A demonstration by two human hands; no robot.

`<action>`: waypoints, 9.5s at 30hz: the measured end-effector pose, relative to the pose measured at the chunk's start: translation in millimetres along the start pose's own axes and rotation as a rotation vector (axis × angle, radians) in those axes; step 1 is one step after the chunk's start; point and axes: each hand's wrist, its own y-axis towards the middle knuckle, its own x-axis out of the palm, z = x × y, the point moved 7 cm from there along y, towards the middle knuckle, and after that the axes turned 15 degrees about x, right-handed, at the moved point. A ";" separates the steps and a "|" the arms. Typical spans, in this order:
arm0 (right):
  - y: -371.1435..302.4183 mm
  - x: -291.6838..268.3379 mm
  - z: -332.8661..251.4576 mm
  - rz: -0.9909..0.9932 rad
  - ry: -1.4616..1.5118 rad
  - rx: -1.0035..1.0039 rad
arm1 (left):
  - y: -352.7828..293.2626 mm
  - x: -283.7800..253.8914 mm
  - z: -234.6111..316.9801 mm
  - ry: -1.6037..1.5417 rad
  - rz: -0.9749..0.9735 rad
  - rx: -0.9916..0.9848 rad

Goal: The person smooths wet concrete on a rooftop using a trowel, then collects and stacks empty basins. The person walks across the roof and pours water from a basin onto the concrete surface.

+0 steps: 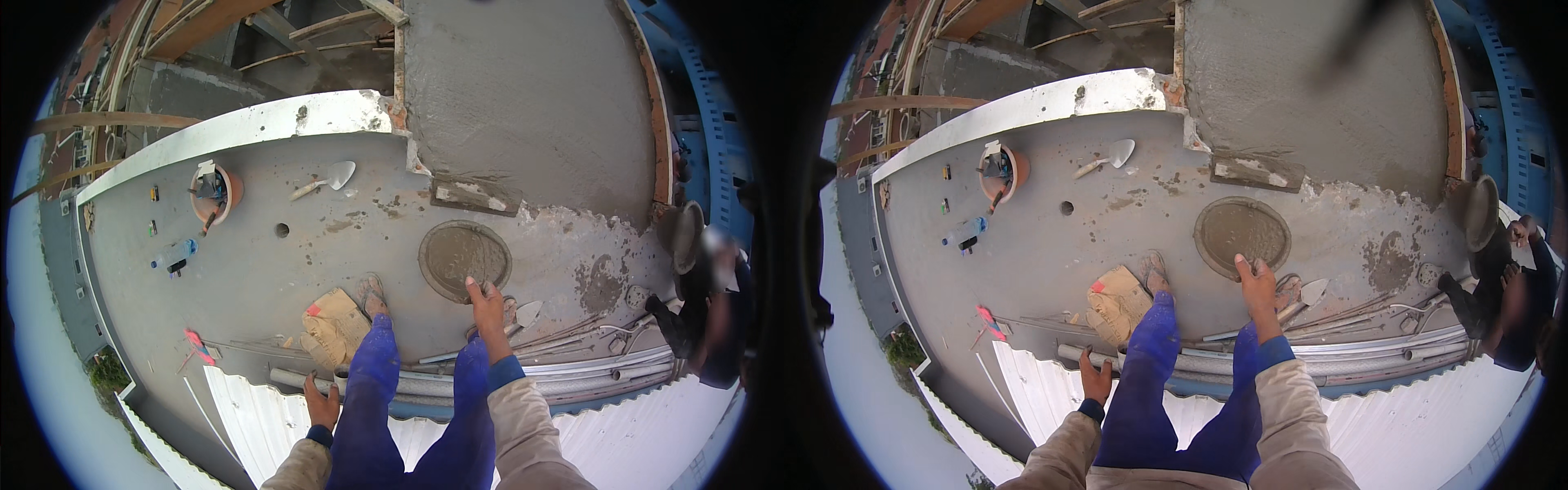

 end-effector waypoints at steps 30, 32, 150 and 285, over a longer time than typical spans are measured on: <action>141.6 -313.0 103.2 0.971 0.455 0.433 | -18.2 25.5 9.6 0.000 -0.085 -0.011; 184.8 -379.5 101.3 0.620 0.764 0.404 | -19.7 43.1 7.5 0.166 -0.158 0.064; -188.1 739.9 32.4 -0.768 -1.391 -0.548 | -164.3 59.1 -215.9 -0.817 0.438 -0.932; -47.8 -49.6 99.5 -0.441 -0.477 0.058 | -86.6 18.1 -77.7 -0.031 0.338 -0.056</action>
